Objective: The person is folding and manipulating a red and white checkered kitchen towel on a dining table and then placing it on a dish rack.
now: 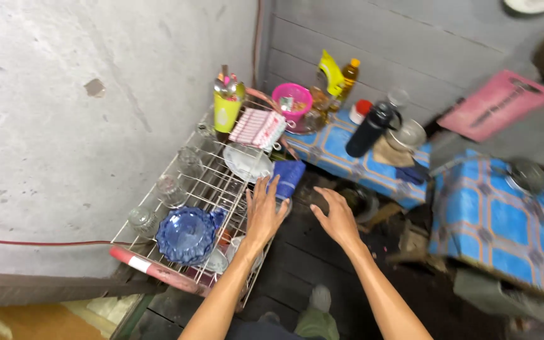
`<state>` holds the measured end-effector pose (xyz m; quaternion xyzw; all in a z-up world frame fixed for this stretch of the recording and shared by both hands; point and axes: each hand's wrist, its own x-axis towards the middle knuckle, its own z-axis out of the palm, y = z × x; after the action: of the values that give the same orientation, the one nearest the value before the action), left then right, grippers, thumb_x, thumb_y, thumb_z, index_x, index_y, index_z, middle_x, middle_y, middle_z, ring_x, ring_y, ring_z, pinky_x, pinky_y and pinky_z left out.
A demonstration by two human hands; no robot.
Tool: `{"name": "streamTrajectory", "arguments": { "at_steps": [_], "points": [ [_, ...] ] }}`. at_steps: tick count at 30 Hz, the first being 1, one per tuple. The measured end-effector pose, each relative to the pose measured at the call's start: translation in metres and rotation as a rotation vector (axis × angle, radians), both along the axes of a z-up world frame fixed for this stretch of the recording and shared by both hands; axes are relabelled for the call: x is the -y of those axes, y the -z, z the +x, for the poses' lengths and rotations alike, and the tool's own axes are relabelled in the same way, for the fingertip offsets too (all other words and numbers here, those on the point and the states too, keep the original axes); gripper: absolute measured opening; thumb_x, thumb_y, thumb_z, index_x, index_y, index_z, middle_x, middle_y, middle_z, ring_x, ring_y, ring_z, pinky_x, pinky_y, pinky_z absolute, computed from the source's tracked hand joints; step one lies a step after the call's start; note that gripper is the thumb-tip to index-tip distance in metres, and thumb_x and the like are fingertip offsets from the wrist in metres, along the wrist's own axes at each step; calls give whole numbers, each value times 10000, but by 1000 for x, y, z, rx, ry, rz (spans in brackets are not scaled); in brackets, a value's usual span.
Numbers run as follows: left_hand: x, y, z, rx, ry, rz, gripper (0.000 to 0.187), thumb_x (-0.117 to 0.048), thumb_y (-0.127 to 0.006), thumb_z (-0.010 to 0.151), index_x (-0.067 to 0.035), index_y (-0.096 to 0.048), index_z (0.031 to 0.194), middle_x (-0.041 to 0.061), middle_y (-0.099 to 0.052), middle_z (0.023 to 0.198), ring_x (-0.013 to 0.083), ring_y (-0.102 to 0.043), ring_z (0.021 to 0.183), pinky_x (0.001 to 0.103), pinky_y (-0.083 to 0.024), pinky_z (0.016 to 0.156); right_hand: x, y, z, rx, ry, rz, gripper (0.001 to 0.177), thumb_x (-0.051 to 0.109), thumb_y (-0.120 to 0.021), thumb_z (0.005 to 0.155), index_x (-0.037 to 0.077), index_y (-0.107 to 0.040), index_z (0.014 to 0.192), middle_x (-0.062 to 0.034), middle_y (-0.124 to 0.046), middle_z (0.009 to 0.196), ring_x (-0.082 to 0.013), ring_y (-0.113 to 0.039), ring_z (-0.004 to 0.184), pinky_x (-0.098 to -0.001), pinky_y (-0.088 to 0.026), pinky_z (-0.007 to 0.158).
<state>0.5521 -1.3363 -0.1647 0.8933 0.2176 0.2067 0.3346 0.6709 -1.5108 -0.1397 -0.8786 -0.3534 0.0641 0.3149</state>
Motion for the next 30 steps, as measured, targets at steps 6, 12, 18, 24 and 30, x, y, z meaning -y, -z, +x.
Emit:
{"name": "streamTrajectory", "arguments": {
  "at_steps": [6, 12, 18, 24, 30],
  "points": [
    [-57, -2, 54, 3, -276, -16, 676, -237, -699, 889, -49, -459, 1492, 228, -414, 1535, 425, -287, 1482, 639, -208, 1171, -106, 13, 96, 9, -260, 119, 425, 183, -730, 866, 118, -678, 1283, -146, -650, 1300, -358, -581, 1212, -439, -459, 1044],
    [-88, 19, 115, -132, -502, -35, 346, -234, -695, 889, -112, -667, 1212, 167, -511, 1449, 392, -318, 1502, 644, -220, 1196, -182, 28, 181, 144, -427, 87, 271, 136, -716, 877, 166, -769, 1141, -114, -666, 1062, -318, -613, 1042, -443, -503, 924],
    [-115, 43, 158, -125, -628, 74, 331, -269, -707, 910, -77, -663, 1176, 225, -562, 1315, 412, -441, 1368, 655, -276, 1118, -242, 19, 220, 288, -657, 91, 317, 126, -766, 731, 157, -798, 1045, -80, -641, 1056, -274, -575, 1040, -477, -453, 817],
    [-119, 41, 168, -273, -662, -50, 162, -214, -642, 932, -104, -713, 1028, 119, -709, 1029, 308, -679, 1020, 602, -361, 1133, -267, 51, 240, 284, -771, -5, 134, 214, -783, 797, 156, -802, 916, -16, -649, 991, -230, -576, 1067, -444, -411, 833],
    [-124, 41, 164, -195, -725, 96, 164, -207, -614, 981, -64, -689, 1008, 162, -721, 956, 352, -700, 858, 500, -553, 830, -276, 42, 231, 218, -763, 224, 122, 169, -713, 869, 92, -737, 960, -56, -674, 1052, -265, -588, 1065, -449, -421, 845]
  ]
}}
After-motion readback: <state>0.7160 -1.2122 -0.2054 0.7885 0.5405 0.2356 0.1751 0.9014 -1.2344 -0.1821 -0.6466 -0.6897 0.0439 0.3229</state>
